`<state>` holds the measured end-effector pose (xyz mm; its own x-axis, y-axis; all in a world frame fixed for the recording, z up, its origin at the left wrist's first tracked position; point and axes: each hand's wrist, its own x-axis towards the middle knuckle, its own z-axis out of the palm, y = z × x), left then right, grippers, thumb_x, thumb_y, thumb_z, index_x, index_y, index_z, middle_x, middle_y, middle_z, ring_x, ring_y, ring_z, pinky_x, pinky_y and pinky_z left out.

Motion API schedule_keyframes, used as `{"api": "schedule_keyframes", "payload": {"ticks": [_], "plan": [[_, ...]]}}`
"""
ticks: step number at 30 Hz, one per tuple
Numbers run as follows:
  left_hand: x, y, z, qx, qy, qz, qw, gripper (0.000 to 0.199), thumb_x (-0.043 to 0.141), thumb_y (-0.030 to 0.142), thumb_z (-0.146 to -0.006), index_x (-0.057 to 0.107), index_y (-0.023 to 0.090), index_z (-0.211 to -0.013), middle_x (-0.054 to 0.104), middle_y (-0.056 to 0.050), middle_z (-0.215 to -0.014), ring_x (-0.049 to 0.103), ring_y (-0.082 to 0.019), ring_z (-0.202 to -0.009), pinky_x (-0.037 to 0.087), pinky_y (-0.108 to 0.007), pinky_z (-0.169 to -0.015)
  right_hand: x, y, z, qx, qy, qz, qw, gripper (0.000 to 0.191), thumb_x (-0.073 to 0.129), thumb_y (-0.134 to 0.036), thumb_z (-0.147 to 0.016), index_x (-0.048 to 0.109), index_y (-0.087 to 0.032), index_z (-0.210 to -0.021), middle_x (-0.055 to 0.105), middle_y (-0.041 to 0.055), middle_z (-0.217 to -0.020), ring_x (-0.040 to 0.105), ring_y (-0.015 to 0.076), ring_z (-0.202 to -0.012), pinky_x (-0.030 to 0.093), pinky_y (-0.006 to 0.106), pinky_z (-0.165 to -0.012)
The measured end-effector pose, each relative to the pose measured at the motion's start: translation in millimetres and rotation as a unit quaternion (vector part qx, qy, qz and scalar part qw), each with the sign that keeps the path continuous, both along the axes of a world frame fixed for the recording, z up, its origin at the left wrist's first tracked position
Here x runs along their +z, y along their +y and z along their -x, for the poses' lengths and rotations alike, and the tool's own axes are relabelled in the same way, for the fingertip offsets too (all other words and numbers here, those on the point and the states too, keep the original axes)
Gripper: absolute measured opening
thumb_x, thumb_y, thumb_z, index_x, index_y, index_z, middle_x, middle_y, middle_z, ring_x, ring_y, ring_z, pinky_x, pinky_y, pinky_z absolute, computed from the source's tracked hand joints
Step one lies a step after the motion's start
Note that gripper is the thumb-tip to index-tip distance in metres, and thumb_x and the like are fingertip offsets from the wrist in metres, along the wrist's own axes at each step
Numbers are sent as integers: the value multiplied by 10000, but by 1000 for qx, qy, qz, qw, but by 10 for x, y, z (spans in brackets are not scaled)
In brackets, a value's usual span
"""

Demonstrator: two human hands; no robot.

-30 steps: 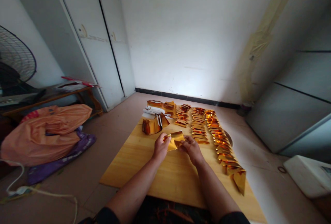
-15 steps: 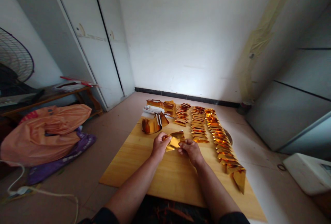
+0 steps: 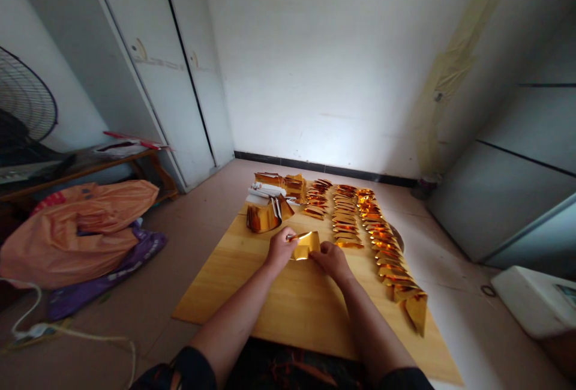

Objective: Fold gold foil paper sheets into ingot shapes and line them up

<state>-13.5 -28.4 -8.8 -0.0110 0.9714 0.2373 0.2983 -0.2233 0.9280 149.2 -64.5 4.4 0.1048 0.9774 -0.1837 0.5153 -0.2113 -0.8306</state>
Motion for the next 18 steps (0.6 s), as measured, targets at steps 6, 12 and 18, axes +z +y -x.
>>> {"api": "schedule_keyframes", "payload": {"ticks": [6,12,18], "plan": [[-97,78,7,-34,183,-55,981,81,523,120,-725,545,168,-663,543,47,-618,486,-89,-604,340,-185,-582,79,-17,36,13,-278,-10,960,117,533,-245,-804,634,-193,-775,691,57,-801,615,152,-722,298,215,-544],[-72,83,68,-45,352,-127,926,126,524,100,-782,593,190,-837,617,-18,-833,551,-149,-807,398,-247,-729,98,-125,98,4,-328,-4,945,160,483,-216,-831,611,-213,-928,674,54,-874,615,164,-775,321,231,-578],[22,32,74,-36,475,-178,861,146,506,152,-836,603,208,-930,595,-75,-958,512,-232,-975,389,-349,-822,18,-106,107,91,-325,-135,931,213,462,-149,-848,629,-233,-950,621,39,-1004,583,130,-872,345,205,-629]]}}
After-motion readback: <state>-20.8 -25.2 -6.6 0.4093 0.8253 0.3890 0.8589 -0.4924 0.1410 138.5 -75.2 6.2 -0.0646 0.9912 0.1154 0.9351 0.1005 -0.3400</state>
